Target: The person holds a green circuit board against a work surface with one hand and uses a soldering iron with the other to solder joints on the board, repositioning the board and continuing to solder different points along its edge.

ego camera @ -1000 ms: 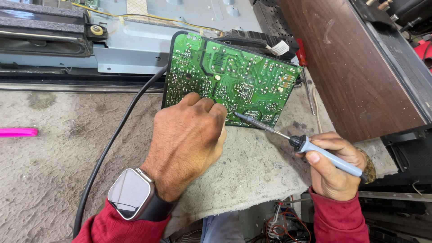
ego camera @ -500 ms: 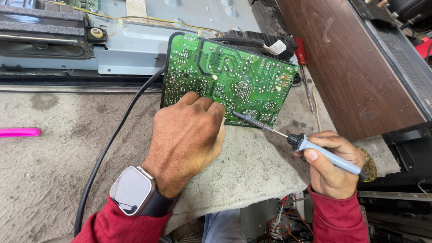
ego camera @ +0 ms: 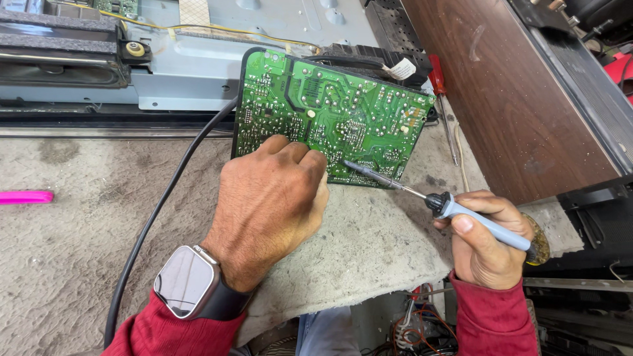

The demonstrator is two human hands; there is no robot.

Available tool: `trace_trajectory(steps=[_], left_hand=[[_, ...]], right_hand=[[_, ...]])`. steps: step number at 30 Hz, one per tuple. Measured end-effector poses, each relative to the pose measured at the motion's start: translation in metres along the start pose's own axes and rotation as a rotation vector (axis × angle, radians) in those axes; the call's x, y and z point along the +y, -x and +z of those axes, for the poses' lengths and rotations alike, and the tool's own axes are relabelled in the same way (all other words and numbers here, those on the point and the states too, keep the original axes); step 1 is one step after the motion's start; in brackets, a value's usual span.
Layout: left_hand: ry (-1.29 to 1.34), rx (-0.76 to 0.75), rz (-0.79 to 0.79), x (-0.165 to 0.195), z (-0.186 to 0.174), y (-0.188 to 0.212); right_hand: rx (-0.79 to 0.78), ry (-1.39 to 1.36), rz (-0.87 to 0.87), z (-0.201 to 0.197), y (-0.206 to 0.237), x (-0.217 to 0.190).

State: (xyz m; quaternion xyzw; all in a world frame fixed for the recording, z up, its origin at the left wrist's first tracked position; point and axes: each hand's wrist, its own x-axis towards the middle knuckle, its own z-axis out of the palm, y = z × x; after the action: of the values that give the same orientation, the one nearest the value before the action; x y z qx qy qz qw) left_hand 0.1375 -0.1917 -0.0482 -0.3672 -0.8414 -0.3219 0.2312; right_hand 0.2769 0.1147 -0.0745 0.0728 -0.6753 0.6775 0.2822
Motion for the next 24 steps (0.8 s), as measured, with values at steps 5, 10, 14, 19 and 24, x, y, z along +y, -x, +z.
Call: trace_trajectory(steps=[5, 10, 14, 19, 24], left_hand=[[0.000, 0.010, 0.003, -0.0010, 0.0004, -0.0009], [0.004, 0.003, 0.000, -0.0032, 0.0005, -0.0012], [0.002, -0.018, -0.008, -0.0043, 0.0004, -0.0015], [0.011, -0.005, 0.001, -0.0055, 0.0001, -0.0013], [0.001, -0.008, -0.002, -0.0051, 0.0007, -0.0016]], right_hand=[[-0.018, 0.027, 0.005, 0.0023, -0.0016, -0.0002], [-0.017, 0.050, 0.004, 0.0065, -0.0025, -0.0001], [-0.019, 0.070, 0.001, 0.0086, -0.0020, 0.0001], [-0.043, 0.078, -0.005, 0.0081, -0.0014, 0.0000], [-0.079, 0.071, -0.025, 0.0071, -0.0026, -0.0008]])
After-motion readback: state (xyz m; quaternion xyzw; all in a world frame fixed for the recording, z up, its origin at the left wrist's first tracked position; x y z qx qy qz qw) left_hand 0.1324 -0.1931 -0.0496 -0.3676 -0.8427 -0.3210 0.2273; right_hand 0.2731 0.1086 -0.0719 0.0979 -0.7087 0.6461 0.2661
